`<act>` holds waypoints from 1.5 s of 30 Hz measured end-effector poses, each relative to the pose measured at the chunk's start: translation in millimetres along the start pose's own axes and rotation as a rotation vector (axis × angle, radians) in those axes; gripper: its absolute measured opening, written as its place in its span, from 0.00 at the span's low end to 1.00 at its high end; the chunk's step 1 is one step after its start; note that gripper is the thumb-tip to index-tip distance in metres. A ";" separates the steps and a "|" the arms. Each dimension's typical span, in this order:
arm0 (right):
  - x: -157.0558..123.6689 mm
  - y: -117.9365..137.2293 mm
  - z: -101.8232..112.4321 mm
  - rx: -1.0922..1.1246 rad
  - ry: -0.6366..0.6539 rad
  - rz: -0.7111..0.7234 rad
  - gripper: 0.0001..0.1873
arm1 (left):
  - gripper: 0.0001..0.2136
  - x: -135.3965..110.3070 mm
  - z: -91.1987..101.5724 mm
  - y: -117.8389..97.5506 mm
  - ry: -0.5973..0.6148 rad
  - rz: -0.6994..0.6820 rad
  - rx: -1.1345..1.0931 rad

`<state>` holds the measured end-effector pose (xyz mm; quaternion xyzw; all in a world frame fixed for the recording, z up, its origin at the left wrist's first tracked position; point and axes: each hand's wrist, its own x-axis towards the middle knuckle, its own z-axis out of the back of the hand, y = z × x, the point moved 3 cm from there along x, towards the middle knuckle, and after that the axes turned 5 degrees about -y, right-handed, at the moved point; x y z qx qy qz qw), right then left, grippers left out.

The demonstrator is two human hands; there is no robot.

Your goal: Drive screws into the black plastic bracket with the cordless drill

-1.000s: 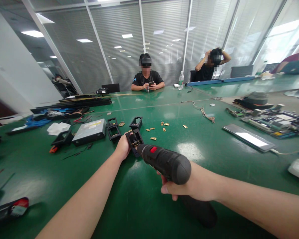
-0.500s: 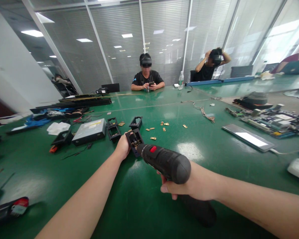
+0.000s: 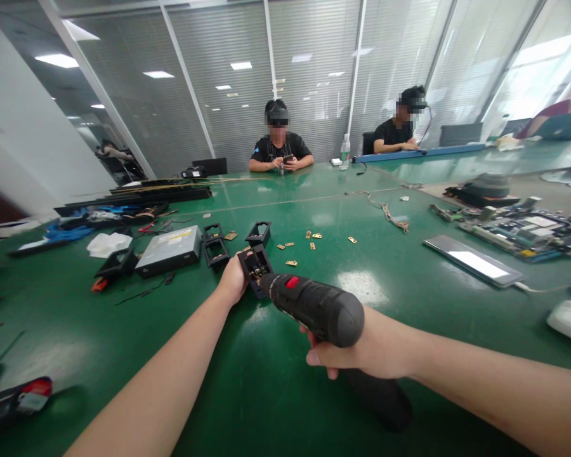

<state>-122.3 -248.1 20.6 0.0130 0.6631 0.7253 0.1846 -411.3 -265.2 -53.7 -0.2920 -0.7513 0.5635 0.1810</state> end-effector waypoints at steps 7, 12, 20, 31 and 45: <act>1.9 -3.0 0.8 0.016 0.013 0.018 0.19 | 0.11 2.0 0.0 1.5 0.024 -0.003 -0.005; 1.3 -5.5 0.0 0.015 -0.008 -0.001 0.19 | 0.11 1.6 -1.0 1.2 0.013 -0.012 -0.022; -0.5 -0.1 -0.3 0.008 0.000 0.015 0.19 | 0.11 3.6 0.7 3.6 0.023 -0.008 -0.021; -2.2 0.3 -0.6 -0.006 0.009 -0.010 0.18 | 0.10 0.6 -0.8 0.3 0.013 0.014 -0.013; -0.2 -2.2 0.0 -0.011 0.010 0.006 0.17 | 0.10 1.4 0.5 1.5 0.013 0.008 -0.020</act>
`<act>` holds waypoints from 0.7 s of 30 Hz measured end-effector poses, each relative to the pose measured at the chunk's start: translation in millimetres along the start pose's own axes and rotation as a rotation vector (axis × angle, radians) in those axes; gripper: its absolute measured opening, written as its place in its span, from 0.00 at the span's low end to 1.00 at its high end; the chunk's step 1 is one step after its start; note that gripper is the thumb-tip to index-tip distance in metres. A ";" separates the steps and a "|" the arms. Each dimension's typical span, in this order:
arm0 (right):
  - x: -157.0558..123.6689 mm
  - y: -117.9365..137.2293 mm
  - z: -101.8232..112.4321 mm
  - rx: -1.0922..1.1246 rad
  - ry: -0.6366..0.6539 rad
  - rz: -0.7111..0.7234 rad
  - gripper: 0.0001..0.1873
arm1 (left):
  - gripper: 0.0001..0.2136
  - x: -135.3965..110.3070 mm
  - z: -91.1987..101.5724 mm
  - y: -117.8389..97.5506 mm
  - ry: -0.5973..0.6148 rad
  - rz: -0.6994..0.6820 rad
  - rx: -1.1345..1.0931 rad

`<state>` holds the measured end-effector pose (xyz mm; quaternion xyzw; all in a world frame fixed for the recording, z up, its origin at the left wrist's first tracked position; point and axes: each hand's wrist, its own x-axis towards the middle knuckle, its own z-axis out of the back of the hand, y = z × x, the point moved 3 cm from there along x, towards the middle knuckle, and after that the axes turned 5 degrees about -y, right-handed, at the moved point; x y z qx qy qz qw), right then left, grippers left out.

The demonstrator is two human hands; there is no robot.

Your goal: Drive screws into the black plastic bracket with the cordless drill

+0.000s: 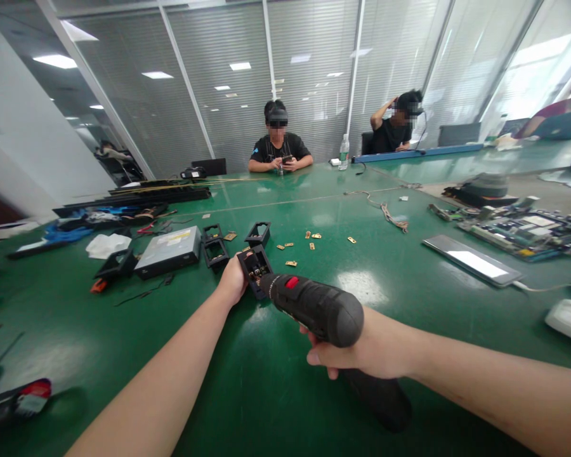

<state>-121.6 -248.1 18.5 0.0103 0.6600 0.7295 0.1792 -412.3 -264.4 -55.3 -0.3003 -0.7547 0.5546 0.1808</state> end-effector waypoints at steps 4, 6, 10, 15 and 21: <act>0.4 -0.7 0.2 0.030 0.004 -0.006 0.19 | 0.10 -0.2 0.4 0.7 0.003 0.008 0.002; 0.2 -0.2 0.4 0.022 0.000 -0.001 0.19 | 0.10 -0.7 -0.1 0.4 0.007 0.010 0.004; -0.5 0.7 0.7 0.012 0.002 0.006 0.18 | 0.10 -1.1 -0.6 0.3 0.011 0.013 0.008; 0.2 -0.9 0.6 0.029 0.004 0.002 0.18 | 0.10 -1.5 -0.7 -0.8 0.003 -0.002 0.003; 1.3 -3.9 1.3 0.024 0.001 0.004 0.19 | 0.10 -0.9 -0.3 -0.4 -0.006 -0.004 0.005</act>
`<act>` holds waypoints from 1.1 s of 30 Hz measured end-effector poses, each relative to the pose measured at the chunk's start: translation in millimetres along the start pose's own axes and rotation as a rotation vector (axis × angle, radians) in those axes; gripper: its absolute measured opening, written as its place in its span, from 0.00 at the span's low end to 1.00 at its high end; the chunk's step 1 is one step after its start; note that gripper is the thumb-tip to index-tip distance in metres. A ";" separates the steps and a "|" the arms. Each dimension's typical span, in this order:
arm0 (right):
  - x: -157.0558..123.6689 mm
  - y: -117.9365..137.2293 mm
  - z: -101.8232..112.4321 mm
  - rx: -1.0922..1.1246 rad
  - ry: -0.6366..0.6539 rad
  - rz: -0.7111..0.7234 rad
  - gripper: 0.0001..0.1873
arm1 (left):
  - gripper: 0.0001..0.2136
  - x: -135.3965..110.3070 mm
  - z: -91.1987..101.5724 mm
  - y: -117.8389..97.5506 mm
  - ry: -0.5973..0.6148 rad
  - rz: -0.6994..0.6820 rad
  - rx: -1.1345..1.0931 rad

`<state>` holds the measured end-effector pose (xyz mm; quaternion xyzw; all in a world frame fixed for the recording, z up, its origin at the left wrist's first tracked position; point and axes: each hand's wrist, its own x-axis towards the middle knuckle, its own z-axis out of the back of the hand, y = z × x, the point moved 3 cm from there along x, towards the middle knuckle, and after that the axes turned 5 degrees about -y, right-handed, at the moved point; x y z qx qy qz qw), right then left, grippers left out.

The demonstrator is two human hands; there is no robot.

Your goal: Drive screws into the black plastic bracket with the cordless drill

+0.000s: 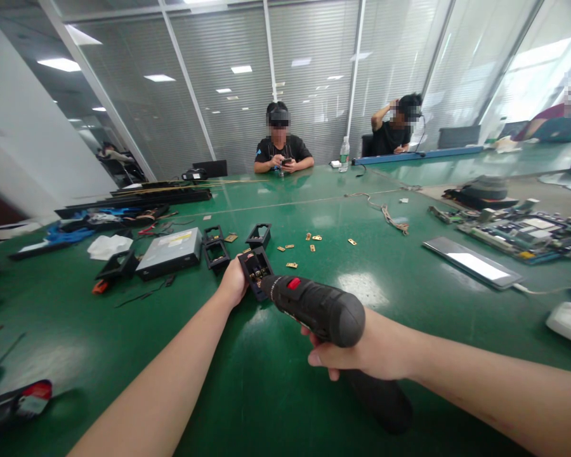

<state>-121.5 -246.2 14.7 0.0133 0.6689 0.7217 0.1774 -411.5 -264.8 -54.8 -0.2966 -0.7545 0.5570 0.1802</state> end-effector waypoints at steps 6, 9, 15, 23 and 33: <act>-0.4 0.1 -1.7 -0.001 0.008 0.022 0.20 | 0.11 3.8 2.4 3.1 -0.022 0.019 0.011; -1.7 1.2 -3.9 -0.032 0.017 0.037 0.19 | 0.11 5.3 3.6 4.4 -0.027 0.030 0.010; -1.4 0.4 -2.7 0.004 0.043 0.001 0.20 | 0.10 7.7 7.0 6.6 -0.041 0.011 0.040; 3.8 -1.7 -4.7 0.241 0.164 -0.162 0.31 | 0.10 3.2 3.3 3.1 -0.022 0.011 0.007; 10.8 -1.6 5.2 0.105 0.125 0.016 0.28 | 0.11 2.7 2.8 3.4 0.005 -0.007 0.017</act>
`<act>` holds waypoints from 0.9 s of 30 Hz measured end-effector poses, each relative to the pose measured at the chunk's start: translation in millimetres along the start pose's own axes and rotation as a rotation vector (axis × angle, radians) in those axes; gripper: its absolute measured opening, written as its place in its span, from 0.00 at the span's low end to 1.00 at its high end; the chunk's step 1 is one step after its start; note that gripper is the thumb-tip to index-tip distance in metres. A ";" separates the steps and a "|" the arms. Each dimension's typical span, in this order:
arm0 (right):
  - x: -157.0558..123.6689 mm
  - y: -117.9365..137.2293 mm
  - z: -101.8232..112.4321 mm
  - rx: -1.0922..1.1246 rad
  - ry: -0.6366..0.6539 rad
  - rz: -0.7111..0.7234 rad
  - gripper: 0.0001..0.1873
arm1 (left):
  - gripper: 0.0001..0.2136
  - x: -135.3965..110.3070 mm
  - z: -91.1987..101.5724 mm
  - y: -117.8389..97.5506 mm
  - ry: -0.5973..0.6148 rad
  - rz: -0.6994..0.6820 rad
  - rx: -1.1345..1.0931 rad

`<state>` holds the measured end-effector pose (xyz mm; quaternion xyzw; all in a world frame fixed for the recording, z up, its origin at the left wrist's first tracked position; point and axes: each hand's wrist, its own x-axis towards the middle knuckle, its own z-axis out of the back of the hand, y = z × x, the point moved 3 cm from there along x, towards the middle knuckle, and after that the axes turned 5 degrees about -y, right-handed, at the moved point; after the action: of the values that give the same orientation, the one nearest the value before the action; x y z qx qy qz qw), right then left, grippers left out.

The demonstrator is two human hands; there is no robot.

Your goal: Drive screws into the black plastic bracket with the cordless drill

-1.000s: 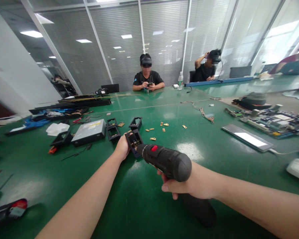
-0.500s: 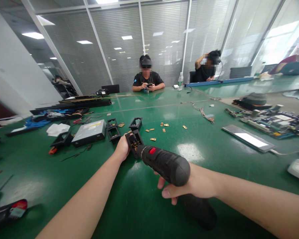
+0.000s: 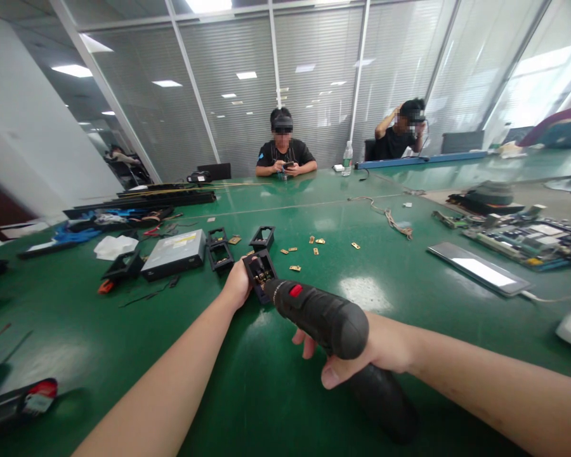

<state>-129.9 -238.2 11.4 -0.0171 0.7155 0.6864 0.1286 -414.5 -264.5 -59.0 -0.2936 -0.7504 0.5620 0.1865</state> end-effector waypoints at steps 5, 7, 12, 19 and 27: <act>2.3 -1.1 -0.9 0.018 0.050 0.045 0.24 | 0.11 -2.7 -2.5 -2.8 0.008 -0.003 0.005; 3.1 -2.5 -1.4 0.031 0.062 0.059 0.22 | 0.12 -4.0 -3.9 -4.5 0.001 -0.007 0.003; 3.8 -4.4 -0.6 0.023 0.045 0.118 0.21 | 0.12 -4.3 -4.4 -4.7 -0.009 -0.001 0.001; 2.8 -5.1 0.0 0.019 0.048 0.080 0.21 | 0.11 -3.8 -4.4 -5.1 -0.005 -0.009 -0.013; 3.1 -7.5 -0.3 0.033 0.053 0.037 0.21 | 0.12 -1.5 -2.1 -2.4 -0.019 -0.008 0.006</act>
<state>-131.4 -238.4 3.4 -0.0199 0.7301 0.6761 0.0971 -412.6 -264.3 -56.0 -0.2848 -0.7516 0.5663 0.1825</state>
